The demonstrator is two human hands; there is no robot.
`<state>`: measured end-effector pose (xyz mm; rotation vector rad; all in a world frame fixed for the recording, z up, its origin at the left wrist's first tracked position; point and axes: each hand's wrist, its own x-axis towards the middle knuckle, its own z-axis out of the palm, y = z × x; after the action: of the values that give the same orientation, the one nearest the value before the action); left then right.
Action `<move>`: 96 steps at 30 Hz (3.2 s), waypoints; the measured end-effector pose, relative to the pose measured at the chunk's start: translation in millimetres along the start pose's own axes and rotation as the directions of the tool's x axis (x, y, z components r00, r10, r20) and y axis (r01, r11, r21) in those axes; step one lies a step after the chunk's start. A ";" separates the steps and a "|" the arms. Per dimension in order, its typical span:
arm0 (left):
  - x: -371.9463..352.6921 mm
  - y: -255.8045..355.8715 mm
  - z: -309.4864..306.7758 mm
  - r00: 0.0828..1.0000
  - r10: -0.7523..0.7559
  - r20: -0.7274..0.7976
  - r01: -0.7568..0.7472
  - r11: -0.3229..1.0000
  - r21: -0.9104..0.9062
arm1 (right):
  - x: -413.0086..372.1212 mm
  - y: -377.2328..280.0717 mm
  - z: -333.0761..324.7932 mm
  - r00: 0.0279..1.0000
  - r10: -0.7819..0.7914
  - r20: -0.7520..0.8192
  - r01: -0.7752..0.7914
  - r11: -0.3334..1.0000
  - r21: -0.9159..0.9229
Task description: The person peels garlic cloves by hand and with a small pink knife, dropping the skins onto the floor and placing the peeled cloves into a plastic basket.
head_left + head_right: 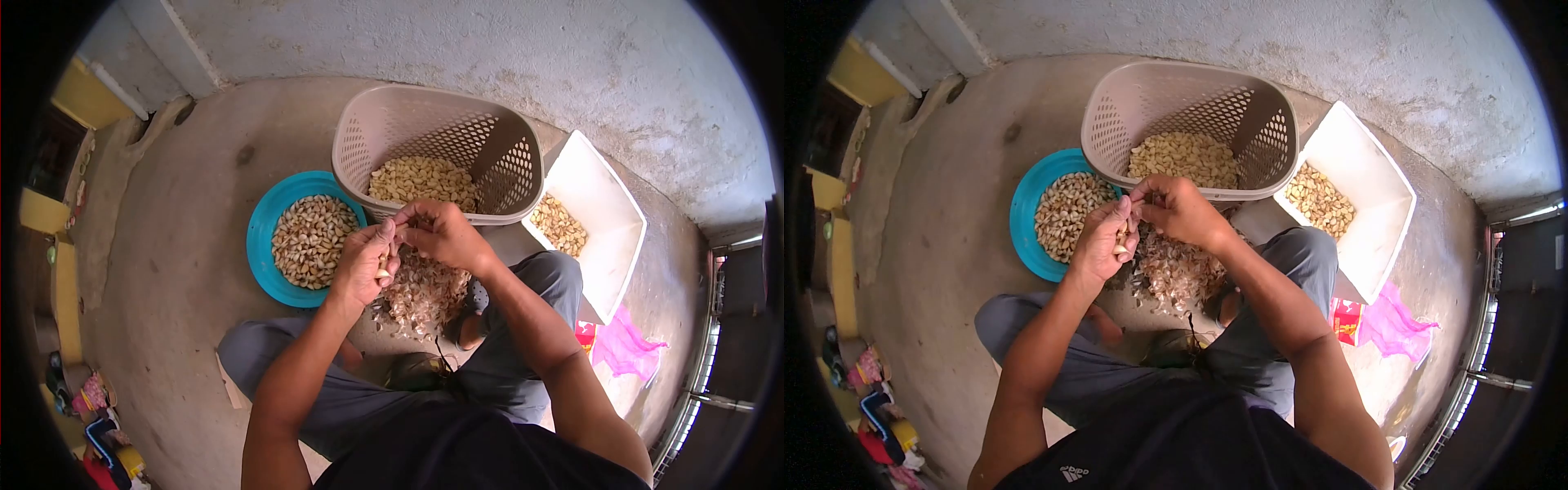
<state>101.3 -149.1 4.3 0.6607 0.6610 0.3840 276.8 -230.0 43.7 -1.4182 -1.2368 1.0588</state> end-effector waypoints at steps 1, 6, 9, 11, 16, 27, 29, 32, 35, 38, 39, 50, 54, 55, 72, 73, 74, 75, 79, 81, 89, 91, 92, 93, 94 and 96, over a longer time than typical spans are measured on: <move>0.2 -0.2 -0.8 1.000 0.005 0.018 -0.005 1.000 0.003 | 0.9 3.3 -3.6 0.999 0.037 0.002 -0.037 0.998 0.041; -5.1 9.7 3.5 0.997 0.070 0.040 -0.074 0.991 0.115 | 0.9 1.7 -14.3 0.997 0.059 0.043 -0.062 0.996 0.064; -4.4 10.9 1.0 0.994 0.101 0.047 -0.108 0.980 0.168 | 1.0 -2.0 -11.9 0.997 0.043 0.065 -0.047 0.997 0.058; -5.4 10.2 0.7 0.992 0.121 0.033 -0.125 0.975 0.184 | 0.4 -2.0 -8.9 0.997 0.046 0.061 -0.052 0.993 0.102; -10.7 9.2 7.5 0.993 0.111 -0.029 -0.104 0.978 0.182 | -3.8 -1.5 1.5 1.000 -0.015 0.003 0.015 0.999 0.053; -7.3 14.2 5.2 0.988 0.096 -0.117 -0.087 0.993 0.079 | -0.6 6.8 1.4 0.995 0.064 0.082 -0.060 0.997 -0.043; -5.5 19.1 -1.4 0.982 0.126 -0.143 -0.118 0.991 0.063 | 0.8 4.2 -0.3 0.985 0.125 0.116 -0.133 0.988 0.071; -7.6 26.7 -4.1 0.966 0.179 -0.185 -0.156 0.979 0.133 | 2.9 2.6 -6.3 0.972 0.182 0.149 -0.223 0.913 0.342; -11.3 30.0 -5.4 0.965 0.240 -0.102 -0.190 0.915 0.355 | 4.7 11.3 -9.6 0.975 0.152 0.164 -0.222 0.761 0.610; -12.6 26.6 -3.8 0.968 0.248 0.040 -0.233 0.824 0.516 | 2.9 9.6 -12.1 0.972 0.138 0.191 -0.235 0.637 0.735; -13.3 23.9 -2.2 0.974 0.220 0.056 -0.217 0.829 0.516 | 2.1 12.2 -13.9 0.969 0.132 0.208 -0.246 0.581 0.776; -2.4 4.2 -4.3 0.969 0.197 0.146 -0.242 0.669 0.703 | 8.9 23.3 -32.9 0.982 0.011 -0.190 -0.024 0.998 -0.064; -1.0 1.0 -9.5 0.933 0.251 0.258 -0.335 0.346 0.876 | 1.9 15.4 -21.5 0.987 -0.158 -0.021 0.150 0.966 -0.209; -5.5 6.1 -4.9 0.947 0.209 0.244 -0.307 0.366 0.878 | 0.1 8.7 -17.9 0.990 -0.138 -0.016 0.132 0.969 -0.210; 1.6 19.7 -19.8 0.978 0.084 0.192 -0.210 0.425 0.880 | -0.8 -8.9 -11.1 0.941 0.175 0.288 -0.152 0.983 -0.101; 0.9 21.9 -19.3 0.982 0.059 0.181 -0.186 0.505 0.843 | -0.3 -1.9 -8.0 0.967 0.107 0.232 -0.092 0.993 -0.071; 0.0 24.5 -18.5 0.984 0.034 0.172 -0.160 0.580 0.799 | 0.3 2.6 -6.3 0.984 0.036 0.174 -0.029 0.999 -0.046; -3.5 28.4 -15.5 0.990 0.029 0.137 -0.122 0.649 0.751 | 0.0 3.9 -6.6 0.987 0.066 0.146 -0.073 0.996 0.047; -9.0 38.3 -9.2 0.998 -0.010 0.056 -0.019 0.866 0.499 | 0.3 -7.6 -8.0 0.961 0.247 0.121 -0.259 0.960 0.101; -10.3 39.4 -10.3 0.997 -0.052 0.059 0.022 0.907 0.420 | 2.2 -2.9 -3.4 0.986 0.155 0.064 -0.147 0.982 -0.116; -8.0 34.4 -13.1 0.990 -0.121 0.065 0.103 0.967 0.234 | 2.0 9.3 2.1 0.998 0.068 0.002 -0.064 0.946 -0.318; -8.6 35.4 -12.4 0.988 -0.153 0.030 0.148 0.981 0.129 | 3.9 17.6 1.7 0.989 0.147 0.025 -0.146 0.989 -0.028; -8.6 35.7 -11.1 0.985 -0.171 0.016 0.169 0.983 0.076 | 4.0 20.2 0.5 0.982 0.182 0.042 -0.186 0.975 0.118; -8.8 35.6 -10.3 0.984 -0.179 0.015 0.178 0.982 0.069 | 3.6 18.6 0.0 0.981 0.190 0.045 -0.194 0.974 0.116; -8.9 35.3 -9.2 0.984 -0.175 0.026 0.172 0.981 0.090 | 4.0 15.8 0.4 0.979 0.198 0.047 -0.202 0.973 0.114; -10.3 33.8 -7.0 0.985 -0.167 0.046 0.160 0.978 0.132 | 5.8 22.1 4.2 0.987 0.155 0.052 -0.161 0.977 0.139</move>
<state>85.0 -126.7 27.2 0.7309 0.6840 0.1706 277.3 -224.8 21.1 -1.4079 -1.0673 1.2651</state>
